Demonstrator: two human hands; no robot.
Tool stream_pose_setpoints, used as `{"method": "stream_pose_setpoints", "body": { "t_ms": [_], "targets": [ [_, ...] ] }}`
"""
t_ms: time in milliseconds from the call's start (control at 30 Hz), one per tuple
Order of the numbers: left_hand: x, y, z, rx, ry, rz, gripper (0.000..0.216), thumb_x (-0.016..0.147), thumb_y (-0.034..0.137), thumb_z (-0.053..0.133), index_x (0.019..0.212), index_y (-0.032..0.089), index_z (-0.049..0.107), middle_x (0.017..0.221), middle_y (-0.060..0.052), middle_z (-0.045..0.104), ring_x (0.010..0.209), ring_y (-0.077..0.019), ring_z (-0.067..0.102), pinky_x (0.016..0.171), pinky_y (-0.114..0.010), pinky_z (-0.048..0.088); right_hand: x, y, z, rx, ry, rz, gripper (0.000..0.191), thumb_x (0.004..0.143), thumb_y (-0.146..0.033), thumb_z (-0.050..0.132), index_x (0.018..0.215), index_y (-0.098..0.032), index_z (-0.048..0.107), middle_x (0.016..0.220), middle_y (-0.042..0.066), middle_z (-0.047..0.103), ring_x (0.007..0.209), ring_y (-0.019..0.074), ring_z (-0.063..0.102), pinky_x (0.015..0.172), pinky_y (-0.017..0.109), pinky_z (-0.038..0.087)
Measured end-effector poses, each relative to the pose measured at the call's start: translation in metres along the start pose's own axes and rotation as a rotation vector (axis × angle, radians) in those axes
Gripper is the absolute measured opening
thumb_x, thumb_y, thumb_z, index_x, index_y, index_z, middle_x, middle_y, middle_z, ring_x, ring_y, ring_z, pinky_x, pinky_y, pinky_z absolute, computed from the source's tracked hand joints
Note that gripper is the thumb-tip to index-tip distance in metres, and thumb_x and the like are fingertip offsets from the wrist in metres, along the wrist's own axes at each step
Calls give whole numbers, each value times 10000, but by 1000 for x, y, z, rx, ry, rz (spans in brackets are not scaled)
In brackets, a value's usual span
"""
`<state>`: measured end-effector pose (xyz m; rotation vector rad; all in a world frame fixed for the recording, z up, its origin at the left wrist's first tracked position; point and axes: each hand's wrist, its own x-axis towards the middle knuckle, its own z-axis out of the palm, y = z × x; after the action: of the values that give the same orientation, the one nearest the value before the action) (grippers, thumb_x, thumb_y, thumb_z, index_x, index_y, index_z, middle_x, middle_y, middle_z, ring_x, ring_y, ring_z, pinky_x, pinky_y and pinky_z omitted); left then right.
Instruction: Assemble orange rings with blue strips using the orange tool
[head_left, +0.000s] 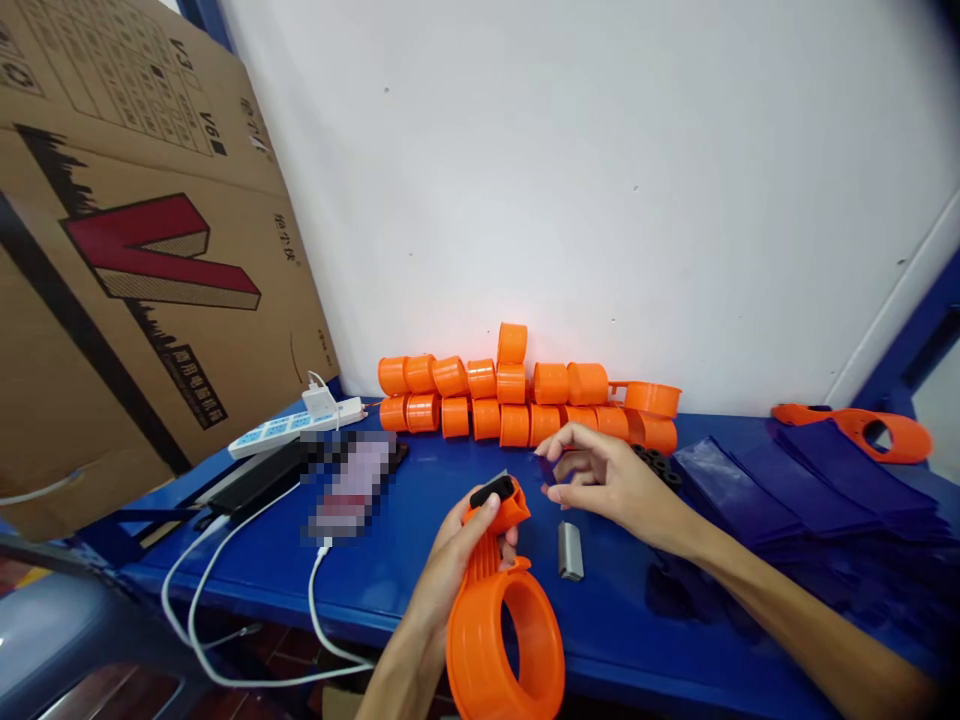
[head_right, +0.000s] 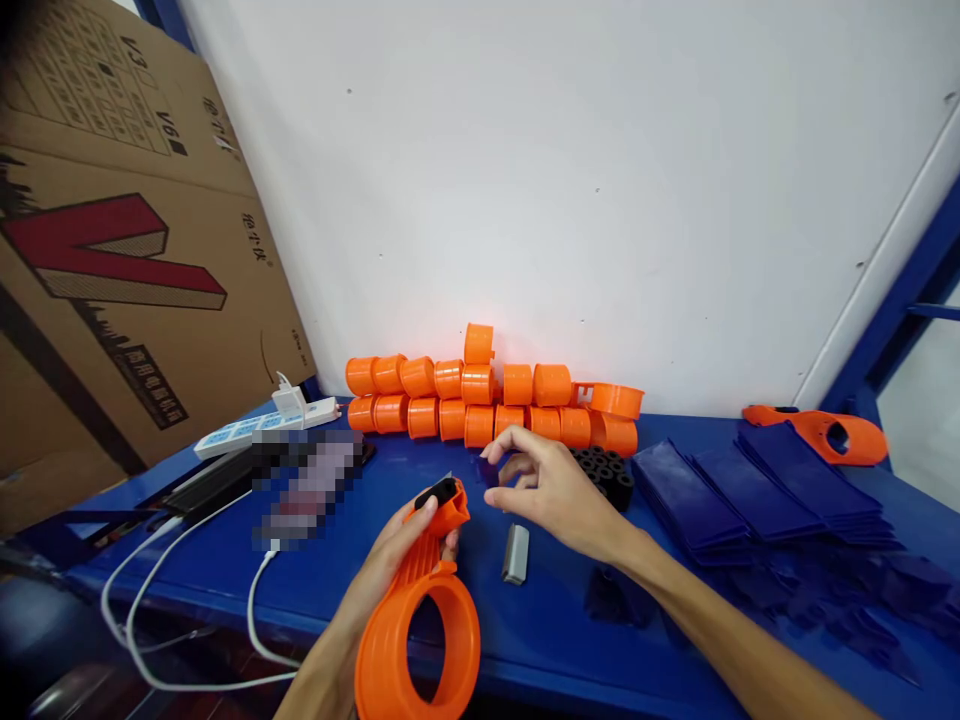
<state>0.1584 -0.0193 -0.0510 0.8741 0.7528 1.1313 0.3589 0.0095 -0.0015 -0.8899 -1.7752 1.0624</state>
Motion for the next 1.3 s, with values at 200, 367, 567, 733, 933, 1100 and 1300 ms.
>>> {"method": "stream_pose_setpoints", "body": {
  "t_ms": [200,367,567,733,933,1100,1300],
  "targets": [
    [-3,1,0,15,-37,-31,289,860,398,648,987,143,596,638,-12,618,475,-81,524,508,-206,459,-8,-2,16,-248,-49,-169,127,758,-86,634,790,-189,566,1088,43,641,892,159,629,720,252,523],
    [-4,1,2,17,-43,-37,268,875,383,634,991,149,575,643,-4,612,476,-77,525,524,-208,474,-8,1,23,-229,29,-147,103,797,-181,655,752,-188,563,1041,38,661,829,147,641,712,254,520],
    [-5,2,4,45,-40,-49,285,872,389,638,1013,150,573,658,-4,611,484,-82,530,519,-218,484,-8,11,25,-35,32,55,327,776,-221,692,1092,-208,611,996,40,719,778,181,708,689,279,550],
    [-5,1,5,57,-23,-58,306,868,393,642,1035,151,559,651,-2,609,491,-82,526,509,-208,473,-7,17,21,-28,52,72,340,761,-265,738,1092,-199,698,749,3,694,723,187,701,699,296,560],
    [-4,2,4,77,-53,-58,309,878,391,628,1061,154,547,659,-3,613,487,-80,520,524,-220,473,-7,16,18,169,-51,150,387,725,-363,768,1040,-183,633,1046,52,661,510,87,617,472,254,566],
    [-5,3,4,103,-54,-65,310,868,418,635,1025,161,560,656,-3,609,489,-93,533,512,-226,472,-7,17,17,230,-64,153,472,734,-376,770,1130,-176,609,846,-3,596,580,113,627,473,242,575],
    [-5,3,6,120,-53,-55,305,867,419,637,1005,159,558,659,-3,606,487,-89,531,501,-214,455,-7,13,16,325,-141,236,477,745,-338,748,1174,-176,618,700,-24,626,480,125,621,421,231,535]
  ]
}}
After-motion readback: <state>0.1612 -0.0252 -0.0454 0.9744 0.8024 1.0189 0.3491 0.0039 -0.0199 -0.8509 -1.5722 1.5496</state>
